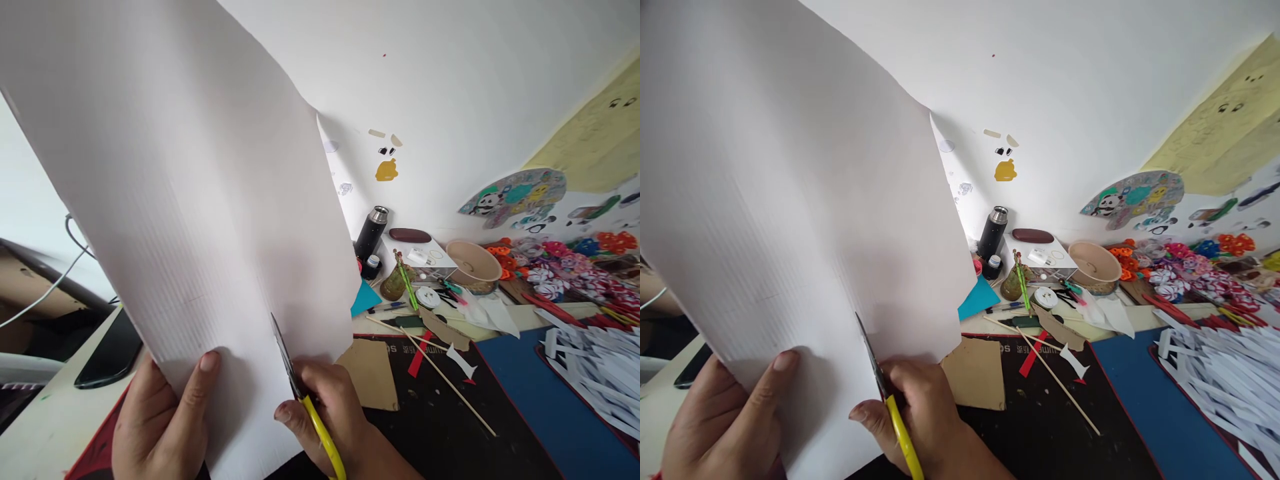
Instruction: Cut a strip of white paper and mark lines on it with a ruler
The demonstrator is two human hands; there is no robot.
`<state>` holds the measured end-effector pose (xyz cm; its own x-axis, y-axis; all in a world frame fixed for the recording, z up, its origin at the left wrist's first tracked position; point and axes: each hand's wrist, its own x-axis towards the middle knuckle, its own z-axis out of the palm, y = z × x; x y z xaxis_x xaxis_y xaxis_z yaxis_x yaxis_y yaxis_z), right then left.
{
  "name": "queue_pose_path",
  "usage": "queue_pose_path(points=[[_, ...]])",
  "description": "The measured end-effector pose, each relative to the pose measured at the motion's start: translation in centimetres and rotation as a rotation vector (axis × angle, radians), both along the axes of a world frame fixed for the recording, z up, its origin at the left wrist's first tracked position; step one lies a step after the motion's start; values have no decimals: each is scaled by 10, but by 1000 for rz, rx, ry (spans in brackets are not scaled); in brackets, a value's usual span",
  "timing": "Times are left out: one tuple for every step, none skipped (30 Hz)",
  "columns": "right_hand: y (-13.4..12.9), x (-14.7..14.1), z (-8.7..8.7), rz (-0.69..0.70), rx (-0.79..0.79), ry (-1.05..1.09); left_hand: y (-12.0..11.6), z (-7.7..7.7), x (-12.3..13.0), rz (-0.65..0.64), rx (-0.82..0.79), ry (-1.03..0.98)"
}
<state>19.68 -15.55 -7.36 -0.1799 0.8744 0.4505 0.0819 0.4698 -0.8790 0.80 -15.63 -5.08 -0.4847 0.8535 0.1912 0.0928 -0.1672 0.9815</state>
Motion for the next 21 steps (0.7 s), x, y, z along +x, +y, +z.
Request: queue_pose_path(points=[[0, 0, 0, -1, -1, -3, 0, -1, -1, 5, 2, 9], [0, 1, -1, -2, -3, -6, -1, -1, -1, 7, -1, 20], [0, 1, -1, -2, -6, -9, -1, -2, -2, 9, -8, 30], [0, 1, -1, -1, -10, -14, -1, -2, -2, 10, -14, 36], [0, 1, -2, 0, -13, -21, -1, -2, -2, 7, -17, 36], [0, 2, -2, -3, -13, -29, -1, -2, -2, 2, -16, 30], [0, 2, -2, -6, -12, -37, 0, -2, -1, -2, -8, 23], [0, 2, -2, -10, -7, -42, 0, -2, -1, -6, -4, 13], [0, 2, -2, -14, 0, -47, 1, -1, 0, -6, -2, 2], [0, 2, -2, -18, 8, -49, 1, 0, 1, -6, -10, -7], [1, 1, -2, -21, 16, -49, 2, 1, 1, -6, -22, -17], [1, 1, -2, -24, 23, -50, 2, 3, 2, -5, -34, -24], [1, 1, -2, -30, 27, -54, 2, 4, 3, -6, -52, -27], [1, 1, -2, -39, 30, -62, 2, 5, 3, -6, -69, -25], [1, 1, -2, -47, 32, -71, 2, 6, 4, -6, -80, -19], [1, 1, -3, -52, 34, -80, 2, 7, 4, -8, -91, -11], [2, 1, -4, -54, 35, -87, 2, 7, 4, -9, -96, -2], [2, 1, -4, -57, 37, -93, 2, 7, 4, -10, -98, 5], [2, 2, -5, -60, 39, -100, 3, 6, 3, -12, -99, 12], [2, 2, -6, -63, 39, -107, 3, 5, 3, -16, -99, 17], [2, 2, -6, -67, 39, -116, 3, 4, 2, -20, -102, 19]])
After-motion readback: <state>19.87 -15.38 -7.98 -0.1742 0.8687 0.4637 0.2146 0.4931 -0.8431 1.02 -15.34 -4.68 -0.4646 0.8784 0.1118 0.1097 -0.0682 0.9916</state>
